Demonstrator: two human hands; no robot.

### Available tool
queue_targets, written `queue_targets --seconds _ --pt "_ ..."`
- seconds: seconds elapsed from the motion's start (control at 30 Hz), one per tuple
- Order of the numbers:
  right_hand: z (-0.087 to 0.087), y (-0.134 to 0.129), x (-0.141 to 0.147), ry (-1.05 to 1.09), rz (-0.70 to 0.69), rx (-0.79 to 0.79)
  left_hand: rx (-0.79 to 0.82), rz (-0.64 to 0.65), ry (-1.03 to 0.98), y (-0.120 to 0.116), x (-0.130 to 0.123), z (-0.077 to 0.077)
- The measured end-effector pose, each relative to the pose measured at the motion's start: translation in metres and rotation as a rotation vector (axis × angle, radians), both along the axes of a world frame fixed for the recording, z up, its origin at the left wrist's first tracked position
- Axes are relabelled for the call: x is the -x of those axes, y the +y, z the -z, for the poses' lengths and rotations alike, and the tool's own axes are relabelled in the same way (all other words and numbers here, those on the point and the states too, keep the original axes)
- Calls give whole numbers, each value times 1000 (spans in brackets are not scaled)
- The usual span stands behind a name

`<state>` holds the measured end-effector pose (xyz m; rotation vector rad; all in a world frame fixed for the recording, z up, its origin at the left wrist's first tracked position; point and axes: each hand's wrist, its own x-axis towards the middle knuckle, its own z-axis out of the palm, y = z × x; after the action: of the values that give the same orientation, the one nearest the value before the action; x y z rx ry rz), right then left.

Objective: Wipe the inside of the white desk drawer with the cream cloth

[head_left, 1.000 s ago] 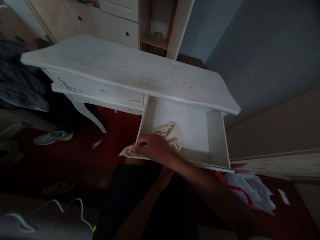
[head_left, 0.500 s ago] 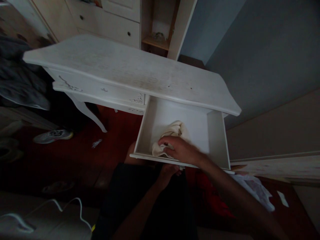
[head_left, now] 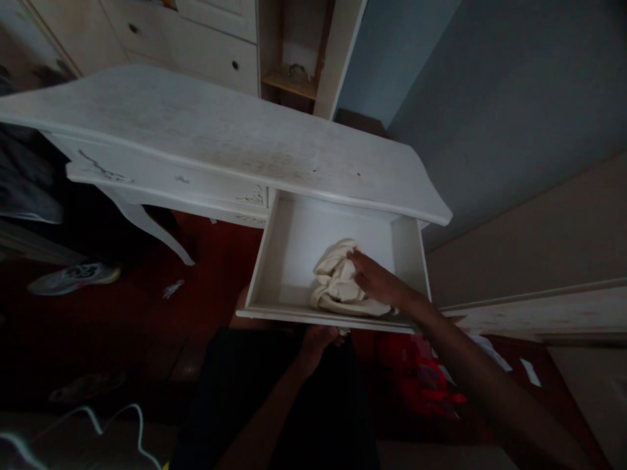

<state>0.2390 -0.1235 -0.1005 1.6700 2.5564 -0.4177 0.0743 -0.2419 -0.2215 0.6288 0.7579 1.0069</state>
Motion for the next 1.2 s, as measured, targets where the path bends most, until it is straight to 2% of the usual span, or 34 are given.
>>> queue_targets --seconds 0.07,0.13,0.3,0.37,0.57,0.67,0.73,0.83,0.93,1.1,1.2 --pt "9 -1 -4 63 12 103 -6 -2 4 -1 0 2" --pt "12 -4 -1 97 52 121 -13 -8 12 -1 0 3" --pt "3 -8 30 37 81 -24 -37 -11 24 -1 0 6" --pt "0 -5 48 10 18 -51 -48 -14 29 -1 -1 7" --pt "0 5 108 97 -323 -114 -34 -15 41 0 -1 5" --pt "0 3 130 71 -327 -140 -29 -23 50 0 1 1" --pt "0 1 135 40 -368 -155 -32 -17 65 1 3 1" --pt "0 -1 122 15 -471 -139 -48 -6 81 2 3 8" --pt "-3 -5 89 8 -493 -90 -69 -18 104 1 1 17" --pt "-12 -16 14 -37 -393 43 -61 -11 102 -1 -1 26" --pt "-23 -21 -23 -67 -329 155 -67 -6 75 -1 -2 27"
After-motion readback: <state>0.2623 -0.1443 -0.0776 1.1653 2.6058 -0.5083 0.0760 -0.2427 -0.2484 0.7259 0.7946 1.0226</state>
